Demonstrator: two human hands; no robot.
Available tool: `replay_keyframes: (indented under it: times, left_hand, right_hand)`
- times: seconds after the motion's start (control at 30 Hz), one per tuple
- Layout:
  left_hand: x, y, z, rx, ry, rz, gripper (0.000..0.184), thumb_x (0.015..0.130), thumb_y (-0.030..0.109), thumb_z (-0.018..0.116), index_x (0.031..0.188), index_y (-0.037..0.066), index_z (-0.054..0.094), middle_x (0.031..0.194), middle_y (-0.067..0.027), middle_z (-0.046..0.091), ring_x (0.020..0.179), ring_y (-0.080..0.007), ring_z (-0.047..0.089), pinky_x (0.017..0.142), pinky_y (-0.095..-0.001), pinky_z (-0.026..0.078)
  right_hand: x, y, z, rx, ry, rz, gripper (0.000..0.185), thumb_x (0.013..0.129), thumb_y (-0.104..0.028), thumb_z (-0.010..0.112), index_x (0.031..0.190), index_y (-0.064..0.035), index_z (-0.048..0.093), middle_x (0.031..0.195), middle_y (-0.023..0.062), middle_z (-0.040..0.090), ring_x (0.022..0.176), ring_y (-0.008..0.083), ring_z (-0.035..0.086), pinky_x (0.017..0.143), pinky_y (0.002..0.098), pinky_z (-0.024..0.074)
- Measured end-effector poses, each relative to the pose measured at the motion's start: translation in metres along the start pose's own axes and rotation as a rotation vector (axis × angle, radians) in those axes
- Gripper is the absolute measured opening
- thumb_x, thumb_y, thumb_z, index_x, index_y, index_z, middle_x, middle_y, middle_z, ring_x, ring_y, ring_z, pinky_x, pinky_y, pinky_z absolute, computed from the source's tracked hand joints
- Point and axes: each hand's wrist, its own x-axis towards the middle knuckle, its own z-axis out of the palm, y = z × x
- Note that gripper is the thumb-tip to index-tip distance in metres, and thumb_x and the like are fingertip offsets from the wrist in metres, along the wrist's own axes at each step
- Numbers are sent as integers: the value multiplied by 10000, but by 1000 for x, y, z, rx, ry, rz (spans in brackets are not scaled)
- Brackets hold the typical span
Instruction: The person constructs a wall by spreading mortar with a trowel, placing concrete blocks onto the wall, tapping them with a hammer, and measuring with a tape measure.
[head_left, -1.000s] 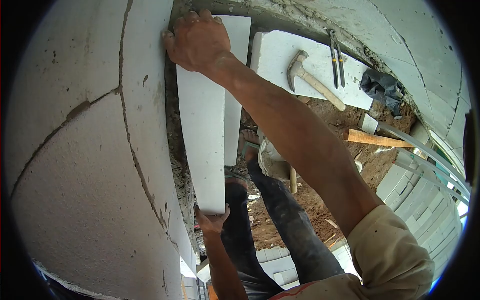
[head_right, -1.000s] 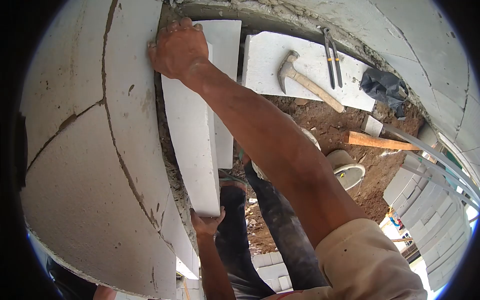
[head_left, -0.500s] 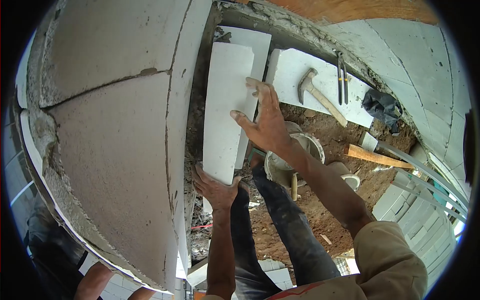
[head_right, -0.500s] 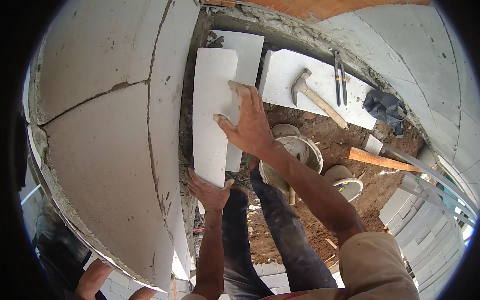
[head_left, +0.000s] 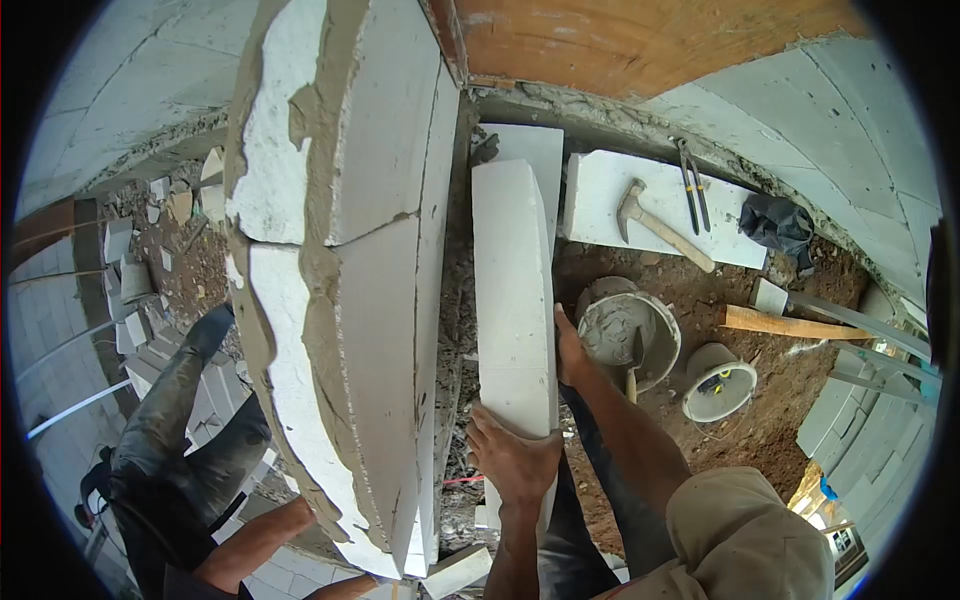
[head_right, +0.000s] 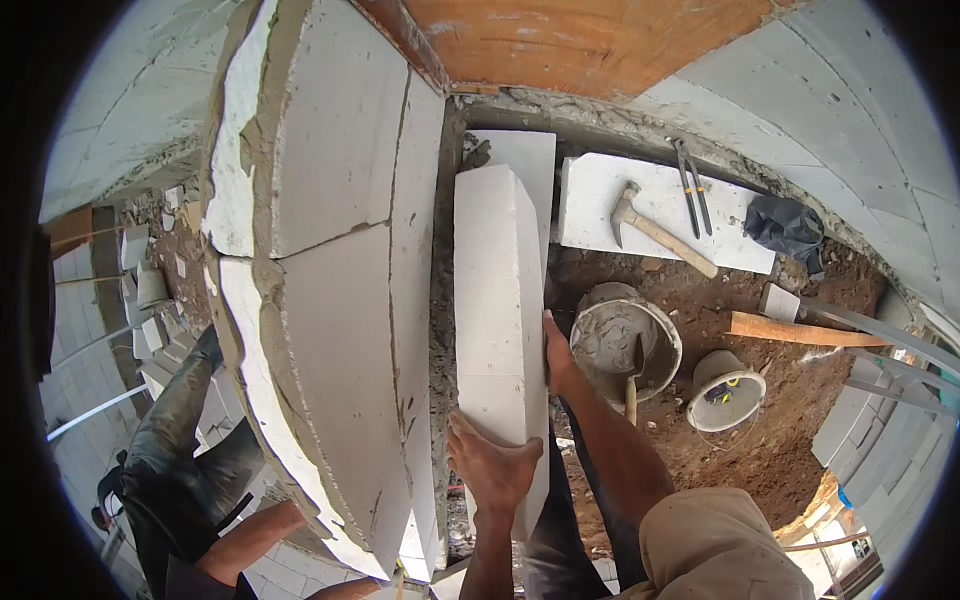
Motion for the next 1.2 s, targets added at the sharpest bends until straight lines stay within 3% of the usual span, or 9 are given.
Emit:
replay_keyframes:
  times: [0.23, 0.4, 0.57, 0.63, 0.7, 0.77, 0.97, 1.03, 1.2]
  left_hand:
    - [-84, -17, -54, 182, 35, 118, 1175, 574, 298, 899, 1543, -100, 365, 1295, -264, 578, 1258, -471, 543, 1132, -599, 385]
    - [-160, -37, -104, 251, 4, 182, 1147, 564, 313, 895, 1526, -73, 403, 1316, -283, 590, 1195, -484, 589, 1055, -599, 437]
    - [-239, -58, -168, 286, -11, 281, 1189, 575, 367, 928, 1547, -51, 387, 1282, -262, 580, 1189, -466, 582, 1071, -587, 426]
    - [-276, -84, -174, 343, -60, 212, 1061, 874, 437, 843, 1714, 234, 229, 1630, -209, 441, 1472, -450, 409, 1208, -612, 359]
    - [-302, -55, -214, 198, 15, 232, 931, 860, 397, 846, 1651, 193, 400, 1556, -221, 497, 1414, -467, 463, 1166, -621, 389]
    - [-323, -60, -243, 171, 59, 370, 1207, 604, 381, 932, 1570, -43, 345, 1294, -259, 551, 1216, -451, 557, 1122, -577, 390]
    - [-379, -59, -341, 30, 124, 403, 1154, 604, 339, 952, 1517, -34, 353, 1360, -250, 500, 1301, -434, 474, 1158, -565, 373]
    - [-396, -53, -382, -35, 121, 328, 1118, 584, 341, 955, 1485, -22, 400, 1336, -241, 516, 1288, -439, 488, 1150, -568, 386]
    - [-430, -59, -450, 2, 318, 314, 1317, 449, 255, 914, 1580, -102, 342, 1440, -293, 494, 1340, -444, 513, 1153, -532, 433]
  right_hand:
    - [-46, 0, -20, 173, -55, -156, 765, 1071, -658, 504, 1557, -68, 531, 1523, 130, 619, 1402, 319, 569, 1197, 515, 416]
    - [-167, 27, 2, 160, 47, 164, 781, 1093, -699, 376, 1617, -127, 465, 1590, 133, 557, 1443, 327, 536, 1211, 527, 411]
    - [-254, 61, 25, 260, 8, -86, 804, 1089, -727, 320, 1633, -146, 436, 1607, 127, 535, 1452, 334, 523, 1208, 521, 419]
    - [-302, 52, 48, 359, -146, -267, 791, 1101, -706, 308, 1627, -130, 437, 1594, 124, 543, 1446, 329, 524, 1197, 511, 436]
    - [-329, 44, 54, 361, -195, -289, 787, 1115, -683, 293, 1618, -96, 438, 1576, 125, 555, 1434, 325, 532, 1197, 489, 438]
    - [-359, 31, 71, 310, -174, -354, 782, 1126, -663, 294, 1615, -69, 433, 1566, 137, 562, 1425, 328, 542, 1214, 475, 419]
    - [-489, -35, 135, -19, -415, -336, 686, 1130, -489, 511, 1648, -69, 351, 1598, 113, 510, 1437, 296, 530, 1193, 526, 419]
    - [-522, -58, 157, -285, -562, -376, 787, 1017, -262, 747, 1643, -24, 333, 1582, 166, 503, 1478, 315, 481, 1220, 541, 410]
    - [-530, -70, 235, -775, -496, -623, 1126, 819, -372, 948, 1659, -15, 289, 1706, 208, 325, 1609, 393, 256, 1283, 556, 307]
